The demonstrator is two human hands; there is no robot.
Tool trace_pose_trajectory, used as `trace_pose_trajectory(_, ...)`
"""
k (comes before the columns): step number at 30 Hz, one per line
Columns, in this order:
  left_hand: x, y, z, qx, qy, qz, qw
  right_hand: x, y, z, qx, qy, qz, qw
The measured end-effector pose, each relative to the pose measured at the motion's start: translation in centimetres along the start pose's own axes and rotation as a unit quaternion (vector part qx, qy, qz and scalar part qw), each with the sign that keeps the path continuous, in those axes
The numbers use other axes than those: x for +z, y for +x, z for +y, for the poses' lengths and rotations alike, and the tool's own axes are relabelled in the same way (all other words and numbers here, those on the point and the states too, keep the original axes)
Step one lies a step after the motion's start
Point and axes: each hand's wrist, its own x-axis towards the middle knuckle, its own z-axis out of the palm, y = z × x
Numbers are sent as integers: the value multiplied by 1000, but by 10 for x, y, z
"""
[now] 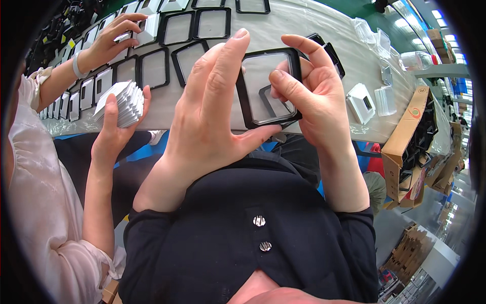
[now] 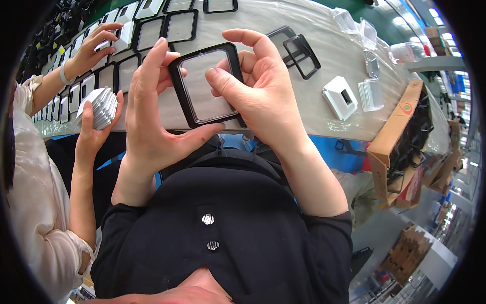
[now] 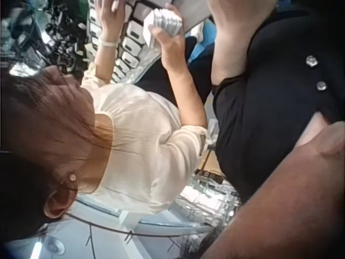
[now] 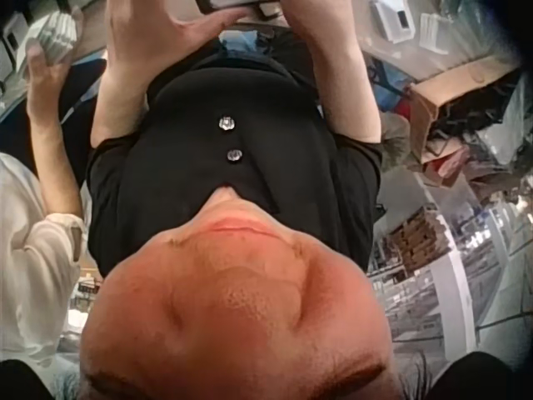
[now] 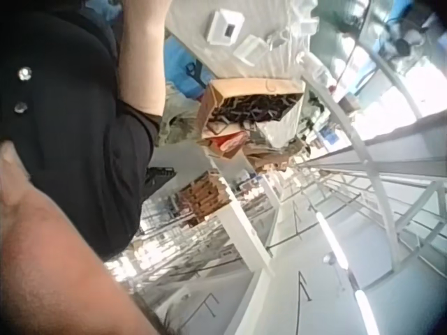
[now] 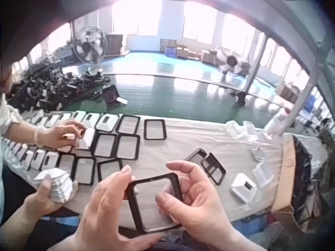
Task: The person assembles components by fitting transparent covers into black frames, pressing them securely into place by hand, and setting the assembled pieces onto the table.
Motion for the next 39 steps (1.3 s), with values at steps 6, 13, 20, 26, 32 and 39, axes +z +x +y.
trace_pose_trajectory(6, -9, -17, -5, -11, 13, 10, 1000, 11, -4, 7, 40, -32, -4, 999)
trace_pose_trajectory(13, -19, -41, -7, -16, 27, 12, 999, 24, -13, 17, 65, -25, -32, 997)
trace_pose_trajectory(20, -29, -47, -4, -12, 35, 3, 999, 30, -14, 20, 75, -32, -45, 996)
trace_pose_trajectory(26, -29, -53, -8, -15, 35, 9, 999, 33, -13, 23, 111, -27, -48, 992)
trace_pose_trajectory(32, -20, -60, -17, -37, 24, 24, 999, 37, -8, 37, 95, -68, -29, 993)
trace_pose_trajectory(39, 9, -79, -53, -54, 136, 31, 989, 22, -10, 75, -265, -585, -5, 766)
